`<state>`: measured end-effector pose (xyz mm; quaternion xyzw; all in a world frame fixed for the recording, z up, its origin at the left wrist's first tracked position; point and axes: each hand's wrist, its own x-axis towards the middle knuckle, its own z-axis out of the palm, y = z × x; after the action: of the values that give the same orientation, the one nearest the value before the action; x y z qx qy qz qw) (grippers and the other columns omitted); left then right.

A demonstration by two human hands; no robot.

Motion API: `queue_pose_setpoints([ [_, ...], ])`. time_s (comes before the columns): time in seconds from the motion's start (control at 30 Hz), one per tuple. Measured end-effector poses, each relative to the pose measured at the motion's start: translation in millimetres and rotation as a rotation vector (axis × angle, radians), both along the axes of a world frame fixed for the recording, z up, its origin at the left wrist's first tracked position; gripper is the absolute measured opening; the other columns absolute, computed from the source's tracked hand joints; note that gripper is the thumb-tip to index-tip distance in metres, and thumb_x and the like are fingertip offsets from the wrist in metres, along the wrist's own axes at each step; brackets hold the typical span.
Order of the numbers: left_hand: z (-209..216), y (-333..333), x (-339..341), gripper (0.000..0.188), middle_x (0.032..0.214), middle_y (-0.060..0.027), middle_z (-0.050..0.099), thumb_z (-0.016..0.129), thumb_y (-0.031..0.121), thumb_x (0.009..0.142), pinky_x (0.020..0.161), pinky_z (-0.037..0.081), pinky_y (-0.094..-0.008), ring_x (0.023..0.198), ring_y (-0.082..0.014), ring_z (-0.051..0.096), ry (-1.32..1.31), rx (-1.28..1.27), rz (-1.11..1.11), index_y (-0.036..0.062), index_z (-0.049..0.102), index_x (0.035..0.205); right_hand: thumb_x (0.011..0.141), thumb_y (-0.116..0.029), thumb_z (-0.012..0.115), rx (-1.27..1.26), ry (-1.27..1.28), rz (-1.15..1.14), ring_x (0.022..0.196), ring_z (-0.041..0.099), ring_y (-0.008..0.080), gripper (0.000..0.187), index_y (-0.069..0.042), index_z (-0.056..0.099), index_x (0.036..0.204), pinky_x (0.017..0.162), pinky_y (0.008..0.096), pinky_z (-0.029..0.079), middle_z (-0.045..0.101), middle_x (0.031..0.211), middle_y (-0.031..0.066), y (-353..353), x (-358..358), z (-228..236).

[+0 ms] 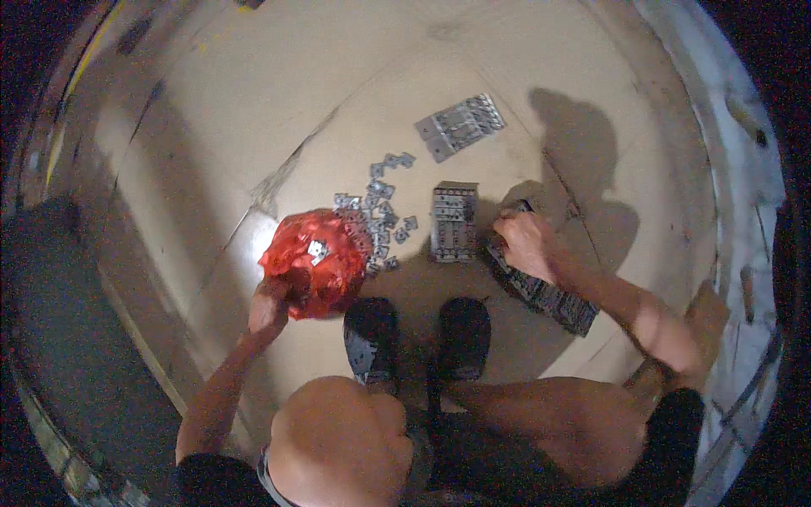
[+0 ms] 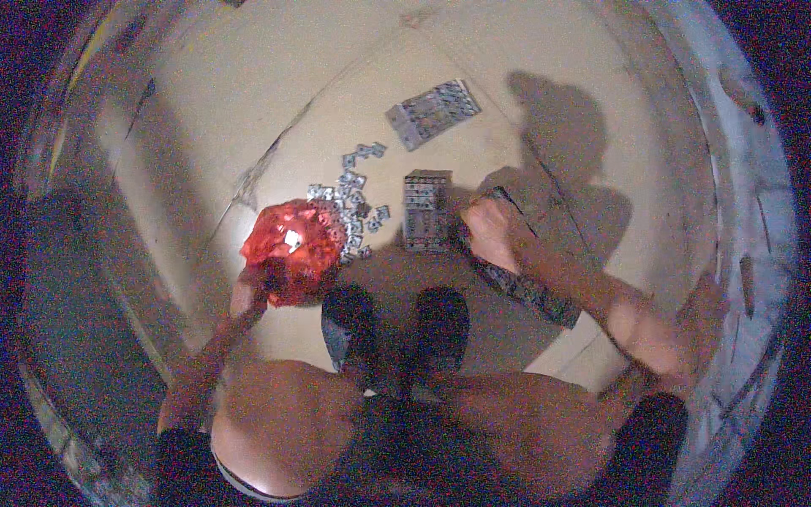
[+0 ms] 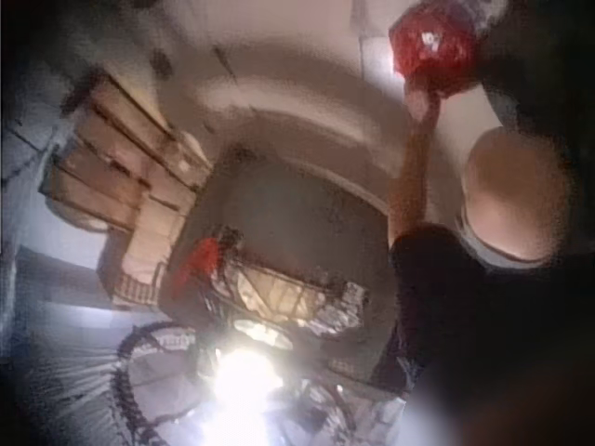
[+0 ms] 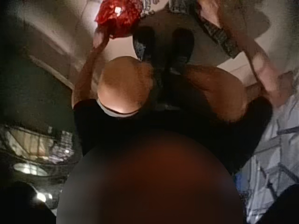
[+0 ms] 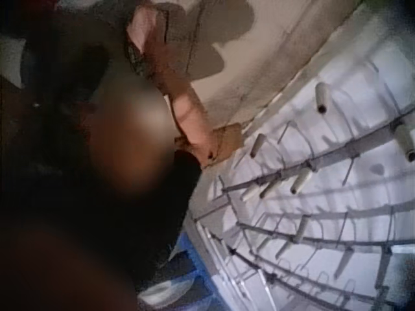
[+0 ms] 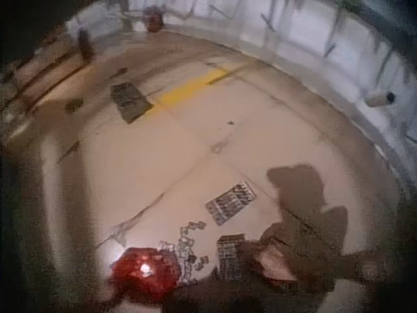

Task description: The person sits on the floor and uses a red-handled tool to press small components onto a circuit board. They repeatedly pick up components from a red bag and place them into the board, then set the board down on the floor.

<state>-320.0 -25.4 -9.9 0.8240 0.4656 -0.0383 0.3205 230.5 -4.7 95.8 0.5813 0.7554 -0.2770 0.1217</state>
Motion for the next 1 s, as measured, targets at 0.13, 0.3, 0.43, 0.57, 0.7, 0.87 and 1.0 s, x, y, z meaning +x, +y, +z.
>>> queue_pose_setpoints([
  [0.13, 22, 8, 11, 0.022, 0.100, -0.0148, 0.071, 0.078, -0.002, 0.081, 0.079, 0.057, -0.0429, 0.094, -0.0312, 0.070, -0.098, -0.102, 0.280, 0.0030, 0.071, 0.101, 0.079, -0.010, 0.071, -0.242, 0.120, -0.025, 0.086, 0.068, 0.0433, 0.014, 0.001, 0.068, 0.086, 0.076, 0.0510, 0.053, 0.068, 0.086, 0.0246, -24, 41, 26],
  [0.3, 89, 37, 46, 0.020, 0.099, -0.0132, 0.074, 0.076, -0.002, 0.087, 0.080, 0.060, -0.0366, 0.090, -0.0210, 0.073, -0.254, -0.473, 0.737, -0.0038, 0.070, 0.106, 0.080, -0.017, 0.073, -0.184, 0.107, -0.288, 0.083, 0.069, 0.0421, 0.019, 0.001, 0.069, 0.085, 0.073, 0.0506, 0.054, 0.066, 0.080, 0.0244, -46, 38, 0],
  [0.43, 120, 54, 106, 0.023, 0.116, -0.0205, 0.070, 0.067, -0.008, 0.090, 0.091, 0.063, -0.0458, 0.103, -0.0345, 0.073, -0.847, -0.788, 0.928, -0.0091, 0.067, 0.113, 0.080, -0.017, 0.073, -0.058, 0.143, -0.388, 0.081, 0.071, 0.0401, 0.018, -0.001, 0.073, 0.085, 0.072, 0.0490, 0.058, 0.068, 0.082, 0.0241, -38, -9, -45],
  [0.57, 107, 58, 170, 0.024, 0.116, -0.0187, 0.071, 0.068, -0.015, 0.086, 0.095, 0.062, -0.0439, 0.106, -0.0330, 0.072, -0.955, -1.097, 0.950, -0.0070, 0.068, 0.109, 0.079, -0.017, 0.073, 0.013, -0.088, -0.424, 0.080, 0.072, 0.0399, 0.016, -0.002, 0.075, 0.082, 0.073, 0.0485, 0.060, 0.071, 0.084, 0.0231, -26, -48, -62],
  [0.7, 82, 52, 211, 0.024, 0.112, -0.0142, 0.073, 0.074, -0.015, 0.083, 0.094, 0.060, -0.0355, 0.104, -0.0249, 0.072, -1.022, -1.143, 0.951, -0.0035, 0.070, 0.103, 0.080, -0.017, 0.072, 0.027, -0.099, -0.602, 0.083, 0.073, 0.0401, 0.017, -0.001, 0.074, 0.082, 0.074, 0.0485, 0.060, 0.072, 0.085, 0.0222, -27, -61, -58],
  [0.87, 65, 41, 222, 0.025, 0.112, -0.0106, 0.074, 0.076, -0.014, 0.081, 0.094, 0.058, -0.0313, 0.105, -0.0215, 0.071, -1.081, -1.176, 0.976, -0.0011, 0.071, 0.102, 0.084, -0.017, 0.070, -0.038, 0.023, -0.585, 0.085, 0.073, 0.0386, 0.021, 0.000, 0.077, 0.094, 0.075, 0.0479, 0.060, 0.075, 0.089, 0.0207, -37, -68, -63],
  [1.0, 55, 35, 215, 0.027, 0.113, -0.0113, 0.073, 0.075, -0.014, 0.082, 0.099, 0.056, -0.0333, 0.109, -0.0238, 0.070, -1.034, -1.204, 0.987, -0.0032, 0.071, 0.107, 0.089, -0.018, 0.071, -0.038, 0.271, -0.622, 0.083, 0.075, 0.0303, 0.023, -0.003, 0.079, 0.104, 0.078, 0.0410, 0.059, 0.077, 0.091, 0.0180, -30, -57, -65],
])
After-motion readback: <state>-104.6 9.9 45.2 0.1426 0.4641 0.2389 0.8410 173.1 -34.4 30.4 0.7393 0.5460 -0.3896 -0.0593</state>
